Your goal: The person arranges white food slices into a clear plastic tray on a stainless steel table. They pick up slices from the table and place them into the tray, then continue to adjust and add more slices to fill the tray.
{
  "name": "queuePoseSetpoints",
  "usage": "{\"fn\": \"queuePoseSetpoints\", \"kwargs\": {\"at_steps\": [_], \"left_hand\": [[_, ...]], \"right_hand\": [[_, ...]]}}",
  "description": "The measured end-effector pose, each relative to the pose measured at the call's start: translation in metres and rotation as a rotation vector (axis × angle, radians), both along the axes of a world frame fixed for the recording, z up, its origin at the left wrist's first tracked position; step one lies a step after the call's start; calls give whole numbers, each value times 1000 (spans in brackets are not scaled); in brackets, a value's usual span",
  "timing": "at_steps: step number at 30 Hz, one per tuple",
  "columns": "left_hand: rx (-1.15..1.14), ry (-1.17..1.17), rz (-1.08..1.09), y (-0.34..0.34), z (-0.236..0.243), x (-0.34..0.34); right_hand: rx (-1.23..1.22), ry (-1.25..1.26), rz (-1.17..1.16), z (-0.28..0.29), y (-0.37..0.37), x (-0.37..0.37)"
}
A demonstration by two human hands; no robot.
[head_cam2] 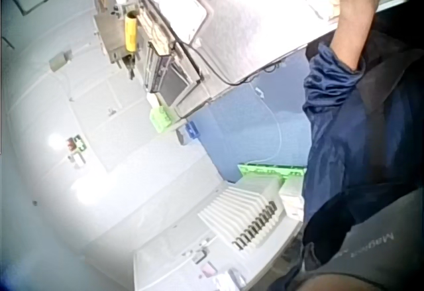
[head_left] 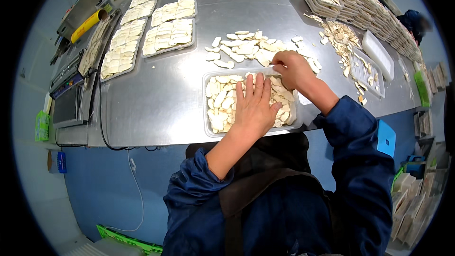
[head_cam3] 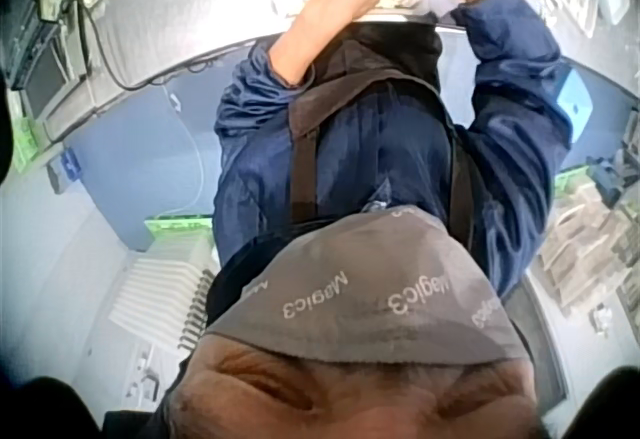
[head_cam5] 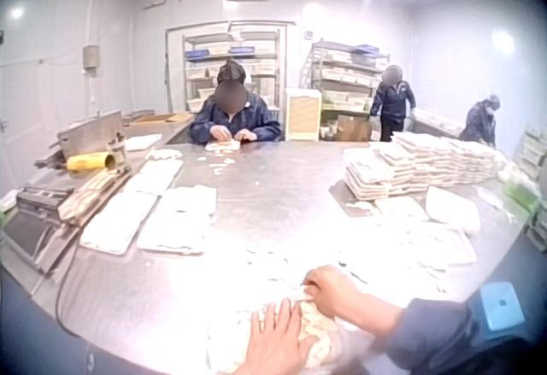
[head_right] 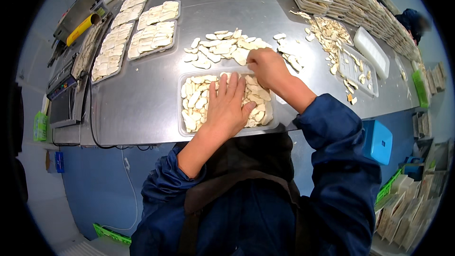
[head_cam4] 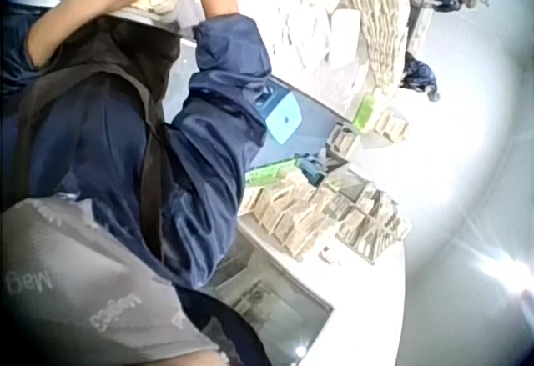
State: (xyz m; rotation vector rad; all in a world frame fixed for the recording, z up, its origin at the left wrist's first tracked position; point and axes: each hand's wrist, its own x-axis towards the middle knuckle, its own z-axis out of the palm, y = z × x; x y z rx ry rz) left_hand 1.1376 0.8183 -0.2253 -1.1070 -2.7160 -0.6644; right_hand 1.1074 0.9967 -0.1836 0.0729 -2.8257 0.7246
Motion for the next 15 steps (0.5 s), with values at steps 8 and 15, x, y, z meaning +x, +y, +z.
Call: {"fn": "queuePoseSetpoints", "kwargs": {"at_steps": [8, 15], "left_hand": [[10, -8, -4, 0, 4, -3], [-45, -83, 26, 4, 4, -8]], "right_hand": [[-139, -196, -113, 8, -2, 34], [23, -223, -125, 5, -12, 30]]}}
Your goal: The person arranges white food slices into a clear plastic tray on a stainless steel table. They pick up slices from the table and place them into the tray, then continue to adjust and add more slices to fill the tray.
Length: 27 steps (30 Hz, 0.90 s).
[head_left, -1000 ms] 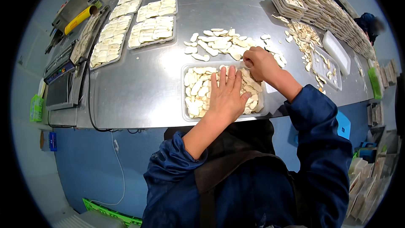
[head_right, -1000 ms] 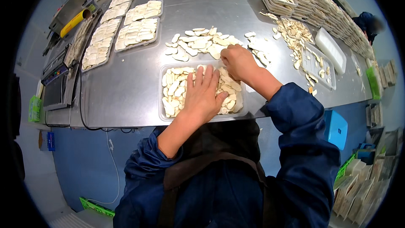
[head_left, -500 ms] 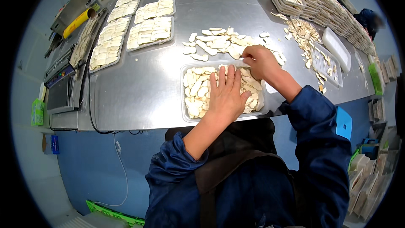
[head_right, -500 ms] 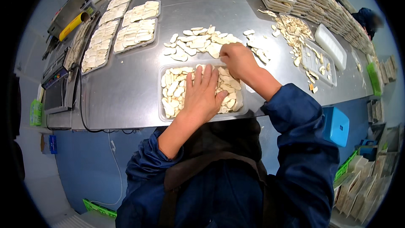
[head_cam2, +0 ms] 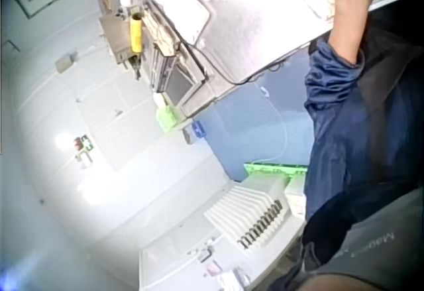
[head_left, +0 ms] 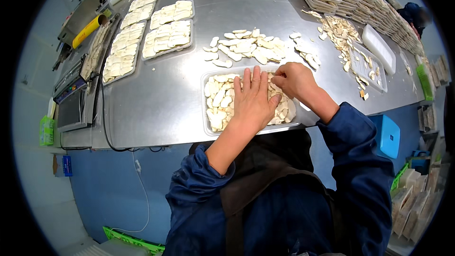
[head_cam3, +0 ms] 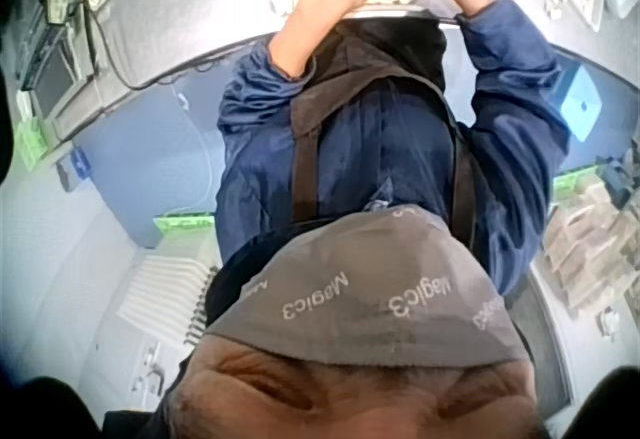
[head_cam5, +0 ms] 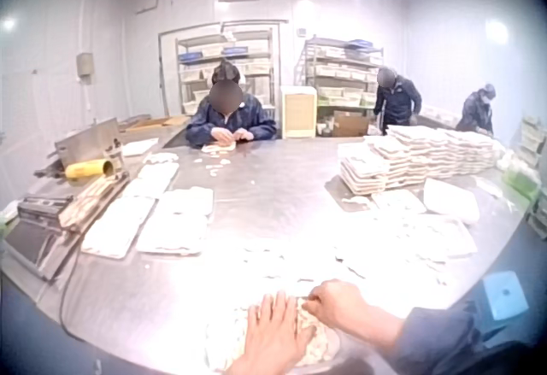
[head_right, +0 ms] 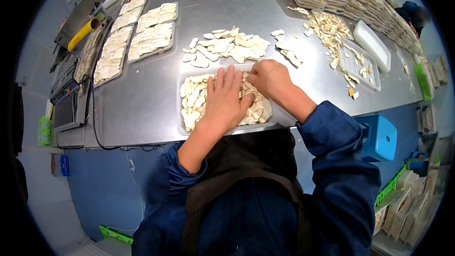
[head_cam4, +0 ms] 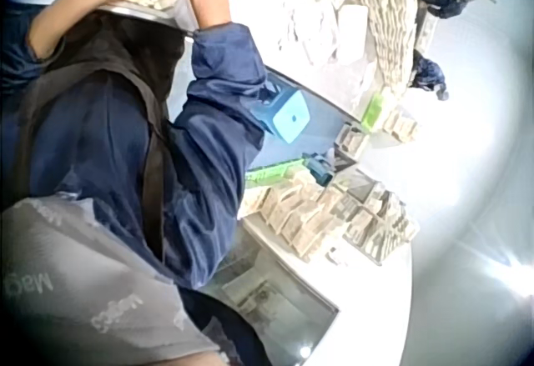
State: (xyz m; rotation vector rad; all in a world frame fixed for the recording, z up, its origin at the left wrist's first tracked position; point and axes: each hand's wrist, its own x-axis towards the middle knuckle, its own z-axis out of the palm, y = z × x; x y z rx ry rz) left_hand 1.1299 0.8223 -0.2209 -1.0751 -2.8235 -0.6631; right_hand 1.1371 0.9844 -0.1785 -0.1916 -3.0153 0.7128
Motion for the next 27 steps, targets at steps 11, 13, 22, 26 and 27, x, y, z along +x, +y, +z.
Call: {"fn": "queuePoseSetpoints", "kwargs": {"at_steps": [11, 13, 22, 26, 27], "left_hand": [[77, 22, 21, 6, -2, 1], [34, 35, 7, 11, -2, -1], [-56, -3, -19, 14, -1, 6], [-37, 0, -19, 15, -6, 1], [-18, 4, -6, 14, -2, 1]], "right_hand": [[-274, 195, -71, 2, 31, -2], [-318, 169, -111, 4, 40, -1], [-429, 148, -119, -9, 41, 5], [-443, 112, -83, -10, 42, -1], [-435, 95, -78, -12, 44, -2]]}}
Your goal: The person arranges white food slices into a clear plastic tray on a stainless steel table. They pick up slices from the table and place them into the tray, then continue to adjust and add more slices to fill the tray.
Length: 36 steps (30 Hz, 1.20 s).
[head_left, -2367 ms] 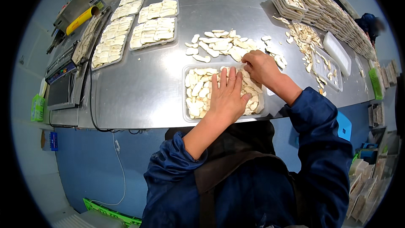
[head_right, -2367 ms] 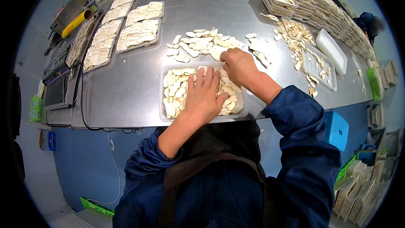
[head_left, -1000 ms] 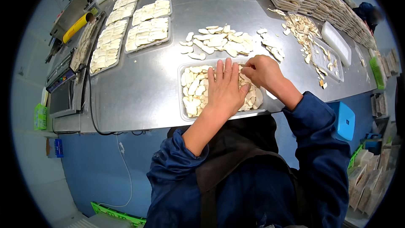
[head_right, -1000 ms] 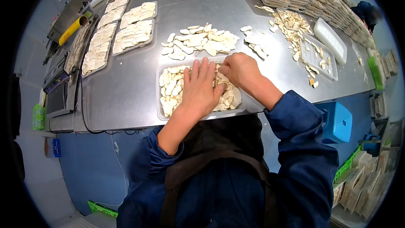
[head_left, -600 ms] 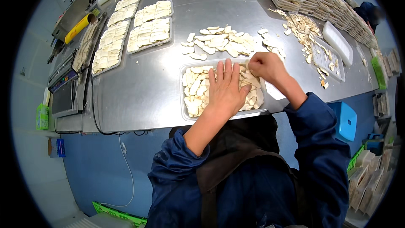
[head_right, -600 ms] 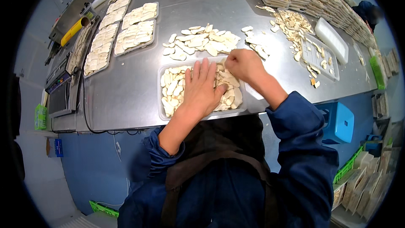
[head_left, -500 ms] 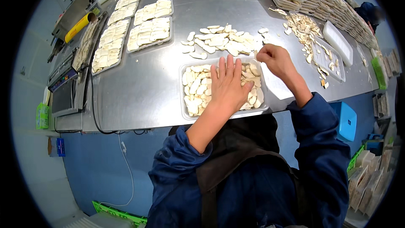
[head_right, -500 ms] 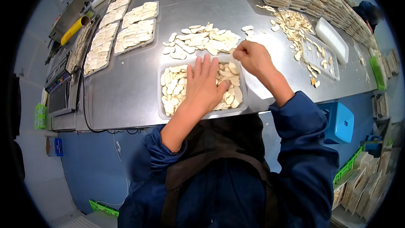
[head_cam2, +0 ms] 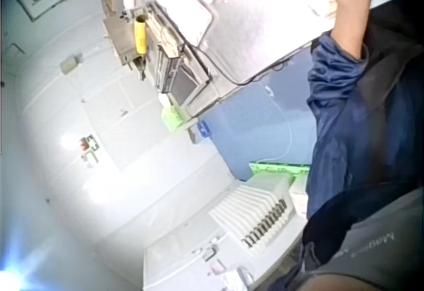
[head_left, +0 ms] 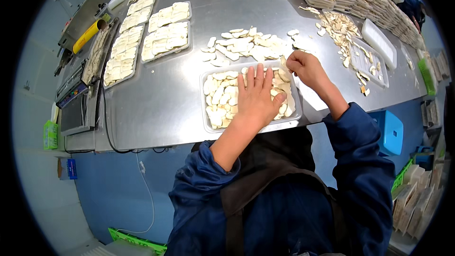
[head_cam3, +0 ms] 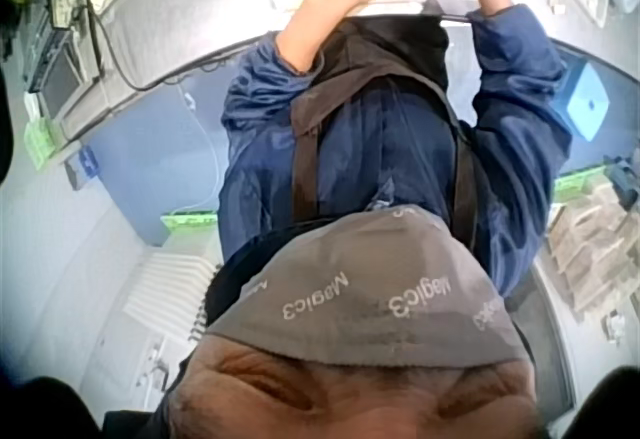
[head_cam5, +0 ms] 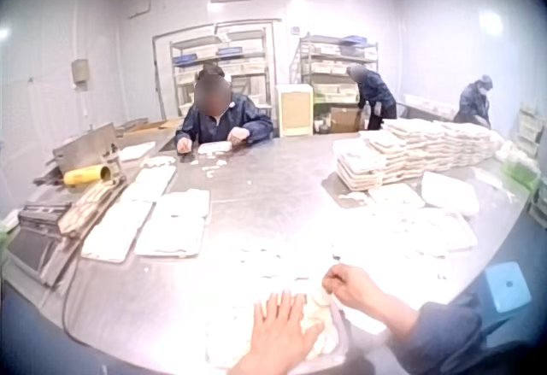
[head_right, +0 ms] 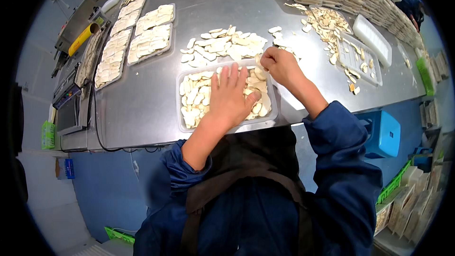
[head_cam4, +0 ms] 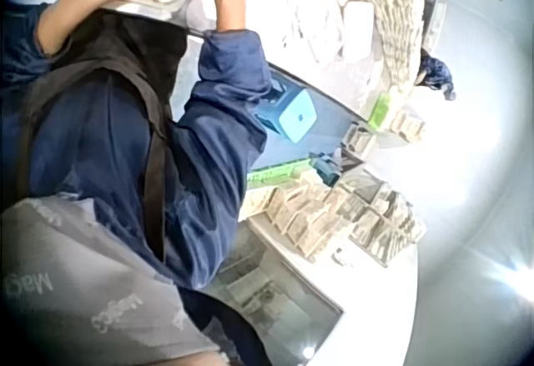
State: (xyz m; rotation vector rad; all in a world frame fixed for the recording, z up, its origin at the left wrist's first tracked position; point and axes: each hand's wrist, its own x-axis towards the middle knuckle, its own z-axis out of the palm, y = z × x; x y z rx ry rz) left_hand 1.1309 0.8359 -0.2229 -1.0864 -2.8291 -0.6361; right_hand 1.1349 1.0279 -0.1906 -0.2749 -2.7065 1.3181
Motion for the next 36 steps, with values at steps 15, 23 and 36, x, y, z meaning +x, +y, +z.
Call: {"fn": "queuePoseSetpoints", "kwargs": {"at_steps": [15, 23, 36], "left_hand": [[679, -280, 542, -155, 7, -15], [535, -50, 464, -145, 7, -12], [338, 52, 275, -138, 16, -5]], "right_hand": [[156, -68, 156, 5, -1, -12], [256, -117, 62, 10, -21, -12], [222, 78, -127, 16, -2, 28]]}}
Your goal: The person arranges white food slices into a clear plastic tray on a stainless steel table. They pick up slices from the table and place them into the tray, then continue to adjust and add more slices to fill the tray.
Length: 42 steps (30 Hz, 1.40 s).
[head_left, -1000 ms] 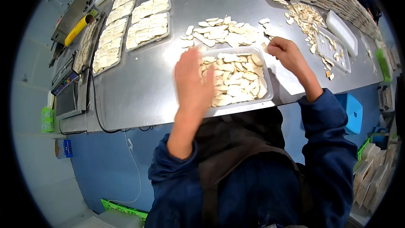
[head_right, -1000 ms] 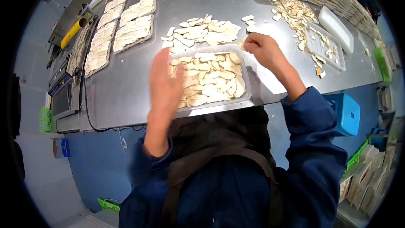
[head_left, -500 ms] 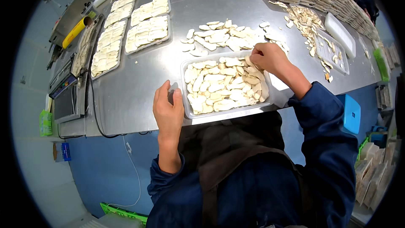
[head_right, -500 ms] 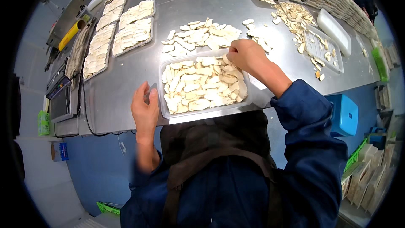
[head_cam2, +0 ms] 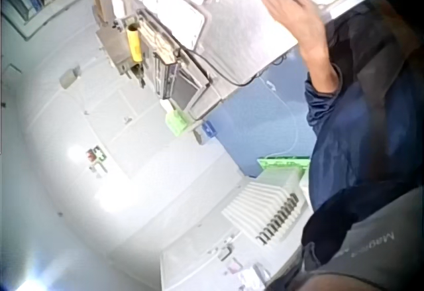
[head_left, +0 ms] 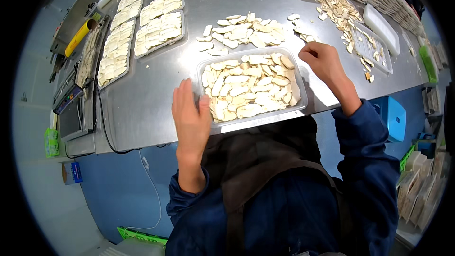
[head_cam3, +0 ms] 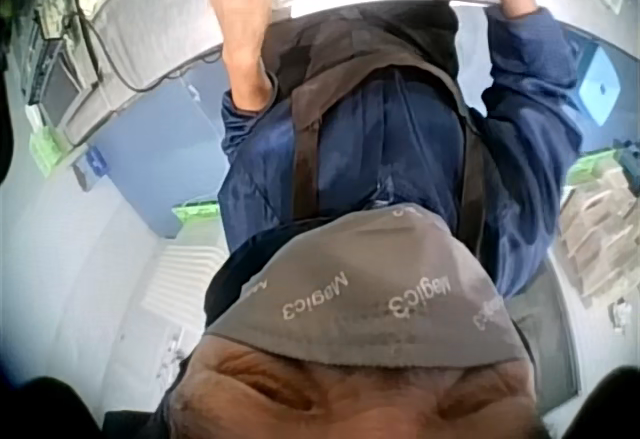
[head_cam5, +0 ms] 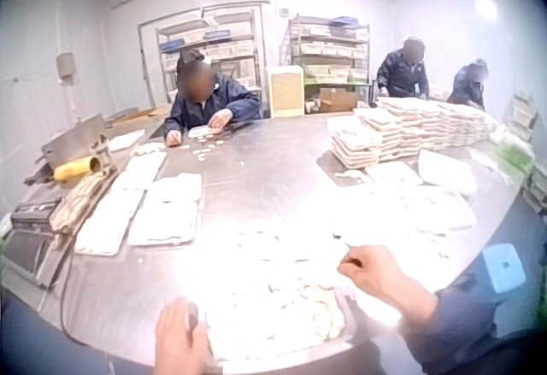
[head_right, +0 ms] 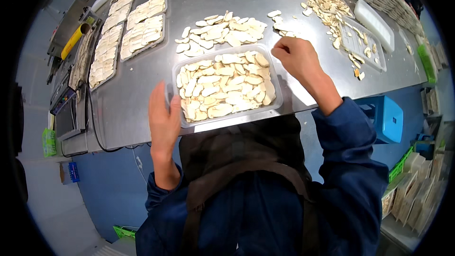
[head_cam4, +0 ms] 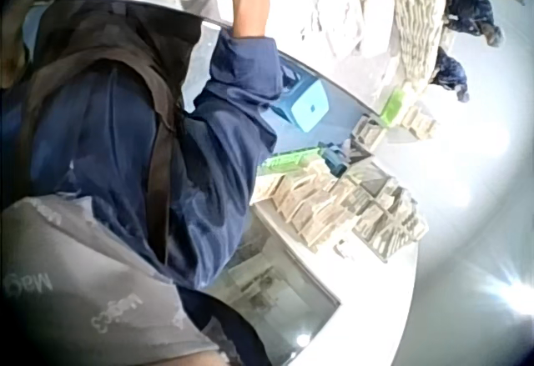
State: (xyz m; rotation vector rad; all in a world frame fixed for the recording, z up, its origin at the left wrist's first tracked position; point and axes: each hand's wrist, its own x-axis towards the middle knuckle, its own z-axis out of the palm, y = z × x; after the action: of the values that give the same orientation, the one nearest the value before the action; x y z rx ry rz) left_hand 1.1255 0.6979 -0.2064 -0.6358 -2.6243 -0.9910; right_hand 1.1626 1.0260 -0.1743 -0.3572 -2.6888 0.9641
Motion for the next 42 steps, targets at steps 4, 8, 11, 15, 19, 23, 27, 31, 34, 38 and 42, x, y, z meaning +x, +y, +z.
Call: {"fn": "queuePoseSetpoints", "kwargs": {"at_steps": [4, 8, 11, 15, 19, 23, 27, 31, 34, 38, 42], "left_hand": [[-284, -53, -132, 41, 19, 14], [-312, -89, -210, 56, 21, 20], [-47, 52, -111, 28, 8, 3], [196, -230, 118, -9, -15, 3], [314, -369, 103, -10, -19, 11], [373, -472, 144, -2, -17, 16], [315, -362, 114, -1, -25, 15], [65, -100, 68, 11, -6, 12], [-83, -73, -60, 26, 8, 17], [-233, -6, -127, 38, 11, 18], [-98, 7, -105, 37, 2, 12]], "right_hand": [[-59, 10, -92, -12, 3, 23], [-134, 48, -120, -24, -1, 49], [-194, 23, -213, -31, 5, 77], [-338, -44, -313, -47, 6, 93], [-251, 1, -295, -45, -2, 90], [-197, 75, -279, -39, -3, 83], [-160, 163, -22, -16, -26, 59], [85, 106, 334, 6, -58, 30], [163, 28, 421, 4, -63, 14], [218, -49, 476, -2, -66, 3], [212, -94, 495, 0, -68, 1]]}}
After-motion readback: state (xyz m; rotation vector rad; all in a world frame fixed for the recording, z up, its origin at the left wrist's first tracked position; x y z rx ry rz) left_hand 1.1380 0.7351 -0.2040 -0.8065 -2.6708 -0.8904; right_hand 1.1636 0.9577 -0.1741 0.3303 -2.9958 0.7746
